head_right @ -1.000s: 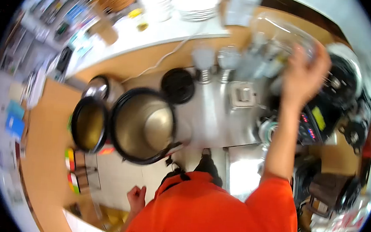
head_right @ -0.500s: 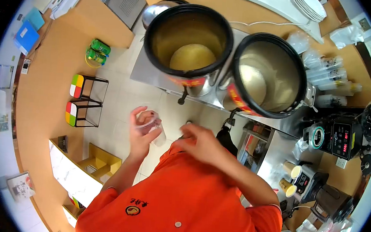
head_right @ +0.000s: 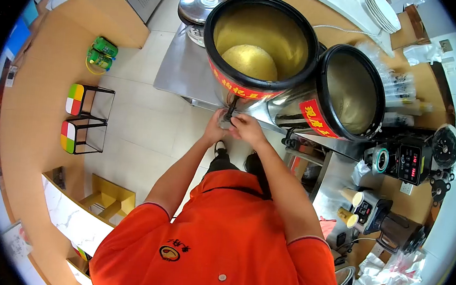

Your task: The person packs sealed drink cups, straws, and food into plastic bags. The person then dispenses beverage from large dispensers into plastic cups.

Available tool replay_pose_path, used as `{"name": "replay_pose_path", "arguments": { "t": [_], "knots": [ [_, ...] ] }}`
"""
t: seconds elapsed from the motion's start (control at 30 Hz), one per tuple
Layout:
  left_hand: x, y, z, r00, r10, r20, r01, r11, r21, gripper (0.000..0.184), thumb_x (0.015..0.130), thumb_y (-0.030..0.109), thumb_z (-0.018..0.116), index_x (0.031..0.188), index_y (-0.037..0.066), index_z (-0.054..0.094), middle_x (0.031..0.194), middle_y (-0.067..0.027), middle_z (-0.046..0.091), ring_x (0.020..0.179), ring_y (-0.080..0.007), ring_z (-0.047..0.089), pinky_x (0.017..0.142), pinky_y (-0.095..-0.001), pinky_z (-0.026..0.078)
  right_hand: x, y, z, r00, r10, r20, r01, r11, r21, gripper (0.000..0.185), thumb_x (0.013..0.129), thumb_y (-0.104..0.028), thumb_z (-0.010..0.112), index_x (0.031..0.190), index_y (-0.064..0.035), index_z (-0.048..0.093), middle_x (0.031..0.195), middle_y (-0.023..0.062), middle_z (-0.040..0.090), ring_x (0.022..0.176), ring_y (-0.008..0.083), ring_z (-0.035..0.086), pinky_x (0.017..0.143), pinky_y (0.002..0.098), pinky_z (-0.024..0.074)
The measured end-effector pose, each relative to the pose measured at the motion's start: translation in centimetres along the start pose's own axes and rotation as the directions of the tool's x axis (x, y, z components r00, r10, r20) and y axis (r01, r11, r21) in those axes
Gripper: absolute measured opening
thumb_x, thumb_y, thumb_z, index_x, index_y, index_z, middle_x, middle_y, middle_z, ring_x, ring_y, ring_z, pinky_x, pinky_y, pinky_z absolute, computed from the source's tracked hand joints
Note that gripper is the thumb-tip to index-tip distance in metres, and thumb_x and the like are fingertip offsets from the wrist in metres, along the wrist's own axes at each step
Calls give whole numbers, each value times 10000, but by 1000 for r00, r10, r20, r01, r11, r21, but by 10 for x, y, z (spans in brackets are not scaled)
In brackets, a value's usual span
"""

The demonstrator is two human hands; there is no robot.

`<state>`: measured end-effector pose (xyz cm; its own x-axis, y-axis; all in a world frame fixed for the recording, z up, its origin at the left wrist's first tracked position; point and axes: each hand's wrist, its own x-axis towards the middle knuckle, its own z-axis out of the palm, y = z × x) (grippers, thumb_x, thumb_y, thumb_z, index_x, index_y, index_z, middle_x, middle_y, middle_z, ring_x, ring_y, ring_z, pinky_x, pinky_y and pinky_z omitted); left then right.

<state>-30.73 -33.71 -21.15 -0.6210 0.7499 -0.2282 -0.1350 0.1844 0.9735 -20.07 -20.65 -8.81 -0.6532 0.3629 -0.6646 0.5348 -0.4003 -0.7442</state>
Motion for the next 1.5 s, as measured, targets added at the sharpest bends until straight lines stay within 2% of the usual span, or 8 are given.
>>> {"name": "replay_pose_path", "arguments": {
  "t": [0.17, 0.37, 0.6, 0.73, 1.03, 1.13, 1.3, 1.5],
  "knots": [
    [-13, 16, -7, 1000, -10, -22, 12, 994, 108, 948, 614, 123, 953, 1416, 89, 448, 1381, -89, 565, 1323, -237, 512, 1109, -368, 409, -31, 70, -50, 985, -123, -119, 20, 773, -634, 321, 983, -353, 680, 973, -31, 677, 807, 57, 701, 638, 126, 660, 649, 285, 544],
    [-9, 14, -4, 999, -35, 32, 32, 996, 80, 1021, 598, 136, 968, 1436, 93, 387, 1407, -111, 536, 1322, -249, 504, 1106, -374, 410, -136, 167, -119, 939, -197, -283, -55, 724, -687, 316, 948, -326, 676, 958, -11, 701, 820, 151, 723, 697, 270, 707, 683, 401, 547],
    [-7, 25, 3, 997, -70, 22, 70, 997, 38, 1012, 600, 142, 974, 1425, 87, 389, 1403, -129, 537, 1323, -264, 508, 1114, -378, 401, -222, 295, -210, 848, 254, -465, -466, 776, -426, 301, 904, -328, 629, 843, -48, 720, 883, 156, 742, 817, 306, 724, 678, 428, 534],
    [-6, 18, 2, 999, -46, 9, 45, 996, 75, 1012, 611, 172, 982, 1425, 71, 388, 1391, -131, 549, 1322, -265, 517, 1118, -384, 397, -229, 358, -231, 906, 159, -393, -412, 550, -726, 359, 898, -399, 626, 880, -59, 740, 911, 180, 742, 849, 321, 729, 713, 434, 544],
    [-8, 25, -1, 1000, 25, 2, -25, 994, 110, 1025, 593, 193, 998, 1422, 51, 411, 1343, -125, 574, 1279, -258, 542, 1091, -367, 427, -218, 342, -209, 828, 25, -560, -344, 812, -471, 374, 908, -395, 674, 1064, -66, 757, 932, 201, 748, 893, 355, 731, 767, 431, 555],
    [-8, 26, -1, 999, 43, -7, -41, 990, 132, 993, 593, 185, 996, 1405, 56, 438, 1328, -111, 588, 1262, -249, 555, 1084, -360, 433, -222, 293, -196, 783, 283, -554, -522, 784, -336, 319, 936, -266, 606, 1106, -31, 738, 1047, 221, 744, 1000, 363, 723, 851, 416, 547],
    [-7, 23, 0, 997, 76, -31, -72, 991, 114, 945, 579, 173, 995, 1367, 60, 486, 1287, -94, 623, 1223, -242, 583, 1066, -352, 450, -218, 318, -208, 812, 131, -568, -383, 854, -352, 350, 899, -349, 745, 1014, -19, 764, 758, 105, 730, 592, 150, 654, 570, 348, 512],
    [-6, 24, 0, 998, 56, -10, -54, 985, 163, 932, 587, 129, 984, 1367, 49, 482, 1324, -98, 612, 1266, -250, 559, 1102, -356, 420, -222, 284, -197, 790, 258, -556, -481, 824, -300, 325, 900, -333, 741, 1010, -29, 766, 822, 106, 749, 680, 186, 688, 635, 354, 535]
  ]
}}
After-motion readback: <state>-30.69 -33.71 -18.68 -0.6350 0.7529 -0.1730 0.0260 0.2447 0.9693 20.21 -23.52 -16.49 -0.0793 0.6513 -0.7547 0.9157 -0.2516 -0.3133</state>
